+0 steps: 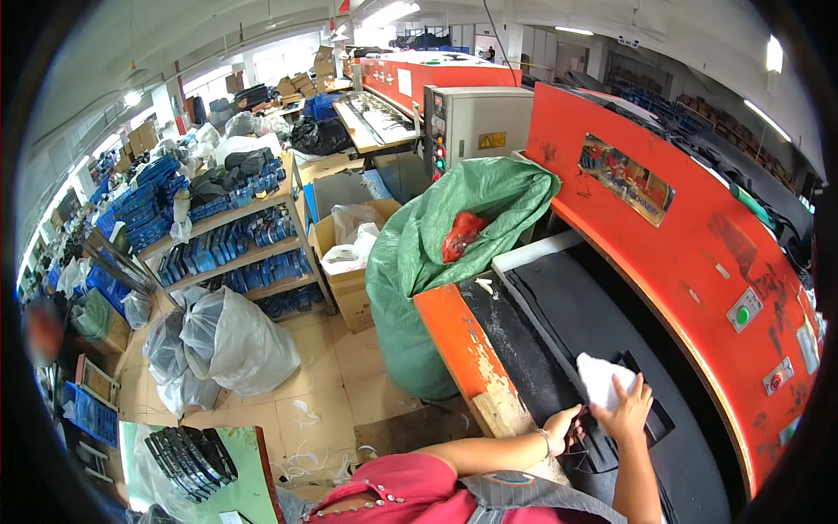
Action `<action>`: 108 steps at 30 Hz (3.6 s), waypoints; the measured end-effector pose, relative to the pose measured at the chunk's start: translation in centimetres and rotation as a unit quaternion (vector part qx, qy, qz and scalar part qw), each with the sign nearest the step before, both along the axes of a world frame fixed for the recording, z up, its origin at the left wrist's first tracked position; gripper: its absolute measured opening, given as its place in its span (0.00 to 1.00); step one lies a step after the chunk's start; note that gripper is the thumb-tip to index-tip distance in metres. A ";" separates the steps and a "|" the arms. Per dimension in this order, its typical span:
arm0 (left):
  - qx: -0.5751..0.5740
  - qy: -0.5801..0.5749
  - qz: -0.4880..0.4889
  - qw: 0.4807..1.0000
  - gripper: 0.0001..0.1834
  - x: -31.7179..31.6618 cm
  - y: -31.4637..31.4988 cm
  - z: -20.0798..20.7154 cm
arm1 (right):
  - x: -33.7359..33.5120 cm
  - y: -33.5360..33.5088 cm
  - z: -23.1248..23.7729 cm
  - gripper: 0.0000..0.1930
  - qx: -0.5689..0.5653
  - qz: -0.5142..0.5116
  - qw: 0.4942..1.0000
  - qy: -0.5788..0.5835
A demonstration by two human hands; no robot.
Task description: The recorder uses a die-cutting machine to cut shapes from a large sheet of material, then collects the pieces and packages them in plastic bags.
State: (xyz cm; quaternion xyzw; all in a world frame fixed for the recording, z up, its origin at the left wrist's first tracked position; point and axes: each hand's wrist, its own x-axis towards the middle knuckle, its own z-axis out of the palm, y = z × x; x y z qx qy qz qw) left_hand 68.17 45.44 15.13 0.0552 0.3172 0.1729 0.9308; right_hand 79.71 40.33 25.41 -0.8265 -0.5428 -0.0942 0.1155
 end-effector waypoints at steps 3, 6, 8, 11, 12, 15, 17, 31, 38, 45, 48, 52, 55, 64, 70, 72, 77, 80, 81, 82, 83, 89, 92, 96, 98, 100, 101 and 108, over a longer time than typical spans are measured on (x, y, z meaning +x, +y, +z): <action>0.016 0.003 0.001 1.000 0.14 -0.1 -0.1 0.6 | 1.6 1.7 1.1 0.40 -0.036 -0.062 0.997 0.011; 0.030 0.019 0.003 0.999 0.14 0.1 -0.3 0.5 | 2.1 1.5 2.1 0.41 -0.046 -0.103 0.993 0.024; 0.029 0.007 0.020 0.999 0.16 0.2 -0.3 -0.1 | 3.2 0.3 2.1 0.41 -0.038 -0.167 0.985 0.035; 0.027 0.016 0.015 0.999 0.16 -0.1 -0.1 0.4 | 4.6 -4.4 1.1 0.41 -0.022 -0.210 0.977 0.033; 0.026 0.020 0.014 0.999 0.16 0.0 -0.1 0.6 | 4.7 -6.3 0.8 0.40 -0.026 -0.224 0.974 0.024; 0.022 0.021 0.018 0.999 0.14 0.2 0.1 0.5 | 5.0 -12.3 -1.1 0.40 -0.022 -0.243 0.969 0.041; 0.038 0.019 0.009 0.999 0.12 0.0 0.4 0.6 | 5.1 -15.5 -2.8 0.42 -0.008 -0.236 0.972 -0.001; 0.089 0.008 -0.043 0.995 0.12 -1.2 0.0 1.4 | 6.6 -4.9 0.0 0.38 0.029 -0.297 0.954 -0.021; 0.111 -0.030 -0.079 0.990 0.19 -1.7 2.7 -1.0 | -2.5 -0.8 0.5 0.39 0.003 -0.047 0.999 0.003; 0.045 -0.038 -0.033 0.998 0.14 -1.8 2.0 2.6 | -5.0 -12.3 0.7 0.38 -0.042 -0.070 0.995 0.061; 0.028 -0.023 -0.049 0.998 0.10 -2.3 1.8 2.7 | -2.2 -15.4 -0.2 0.39 -0.029 -0.197 0.979 0.040; 0.043 -0.015 -0.035 0.998 0.11 -2.1 1.4 2.7 | 4.4 -15.1 -1.9 0.39 0.052 -0.363 0.926 0.095; 0.036 -0.028 -0.038 0.998 0.10 -1.6 1.3 2.4 | 7.2 -12.2 -0.7 0.39 0.039 -0.409 0.906 0.103; 0.040 -0.044 -0.022 0.998 0.14 -1.9 2.4 1.2 | 0.3 -1.2 2.4 0.39 -0.004 -0.176 0.978 0.108; 0.128 -0.084 -0.082 0.985 0.28 -1.7 1.5 2.3 | -5.5 -6.6 -0.4 0.41 0.041 -0.002 0.995 0.090; 0.054 -0.105 -0.130 0.985 0.29 -0.9 3.4 0.6 | -6.8 -9.4 0.0 0.41 0.027 -0.020 0.991 0.127; 0.084 -0.073 -0.106 0.988 0.19 -2.2 4.8 -1.2 | -6.1 -16.0 -0.6 0.40 0.010 -0.046 0.996 0.078; 0.081 0.021 -0.063 0.995 0.16 -1.7 2.7 0.7 | -4.1 -19.8 -0.3 0.42 -0.013 -0.065 0.997 0.043; 0.081 0.010 -0.048 0.996 0.16 -1.9 2.5 0.8 | -3.4 -20.5 1.3 0.42 -0.004 -0.064 0.998 -0.003; 0.106 0.031 -0.001 0.994 0.15 -2.2 2.1 0.9 | -2.1 -20.9 3.3 0.43 0.007 -0.061 0.997 -0.047; 0.130 0.055 0.043 0.989 0.16 -2.7 1.7 1.0 | -0.6 -21.1 5.4 0.42 0.041 -0.069 0.992 -0.098; 0.481 0.134 0.055 0.865 0.31 -3.5 -1.0 2.9 | 14.0 -20.2 23.1 0.32 0.308 -0.137 0.852 -0.401; 0.549 0.123 -0.021 0.827 0.29 -4.8 -0.4 3.5 | 20.8 -20.7 33.3 0.24 0.238 -0.276 0.825 -0.433; 0.514 0.114 -0.002 0.850 0.20 -8.9 1.4 3.2 | 21.8 -16.4 33.4 0.19 0.277 -0.269 0.874 -0.296; 0.518 0.110 -0.004 0.849 0.19 -8.5 1.2 3.7 | 20.9 -16.4 31.2 0.18 0.362 -0.105 0.890 -0.255; 0.519 0.110 0.017 0.847 0.17 -8.0 0.9 3.6 | 19.0 -17.0 23.2 0.14 0.263 -0.009 0.915 -0.305; 0.520 0.106 -0.008 0.847 0.16 -8.1 1.0 3.6 | 16.3 -18.0 19.1 0.15 0.167 -0.025 0.947 -0.274; 0.529 0.104 -0.064 0.840 0.13 -9.4 1.0 2.2 | 3.4 -29.7 -3.2 0.21 0.004 -0.265 0.959 0.105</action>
